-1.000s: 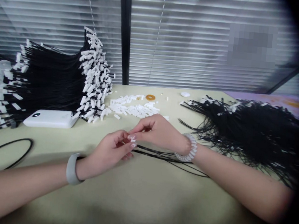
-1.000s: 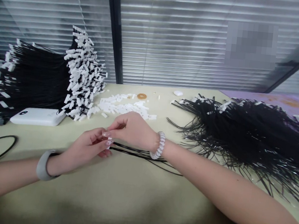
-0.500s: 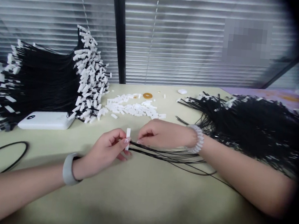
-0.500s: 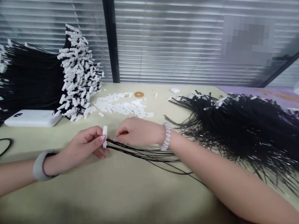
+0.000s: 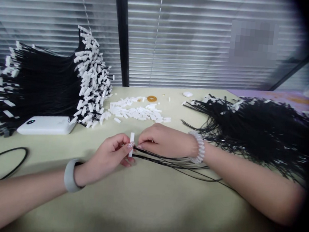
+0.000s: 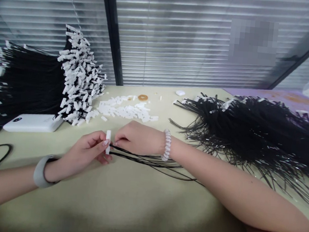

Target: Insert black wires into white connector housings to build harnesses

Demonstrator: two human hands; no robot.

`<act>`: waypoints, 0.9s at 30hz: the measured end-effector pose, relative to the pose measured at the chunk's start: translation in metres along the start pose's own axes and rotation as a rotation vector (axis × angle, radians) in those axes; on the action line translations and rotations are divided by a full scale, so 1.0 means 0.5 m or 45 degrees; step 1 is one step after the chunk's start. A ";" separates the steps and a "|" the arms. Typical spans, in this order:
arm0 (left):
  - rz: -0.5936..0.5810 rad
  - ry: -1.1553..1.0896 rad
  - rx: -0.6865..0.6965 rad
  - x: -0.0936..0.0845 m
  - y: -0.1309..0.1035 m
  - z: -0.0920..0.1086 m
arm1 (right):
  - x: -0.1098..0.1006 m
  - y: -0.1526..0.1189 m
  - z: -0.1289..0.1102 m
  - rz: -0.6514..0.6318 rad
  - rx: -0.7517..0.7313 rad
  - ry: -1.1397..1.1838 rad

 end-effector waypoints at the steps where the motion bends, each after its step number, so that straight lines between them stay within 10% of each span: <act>1: 0.003 -0.002 0.004 -0.001 0.001 0.000 | 0.001 0.001 -0.003 0.011 -0.019 -0.053; 18: -0.006 0.033 -0.005 0.001 0.002 -0.003 | -0.194 -0.106 0.160 0.601 0.801 -1.343; 27: -0.023 0.050 0.012 0.003 0.004 0.000 | -0.231 -0.142 0.205 0.439 1.110 -0.707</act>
Point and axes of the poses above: each hand's wrist, its own y-axis towards the middle knuckle, its own x-axis out of the palm, z = x × y, the point moved 6 cm from there along y, towards the middle knuckle, and after that the axes turned 1 degree about -y, right-handed, at the moved point
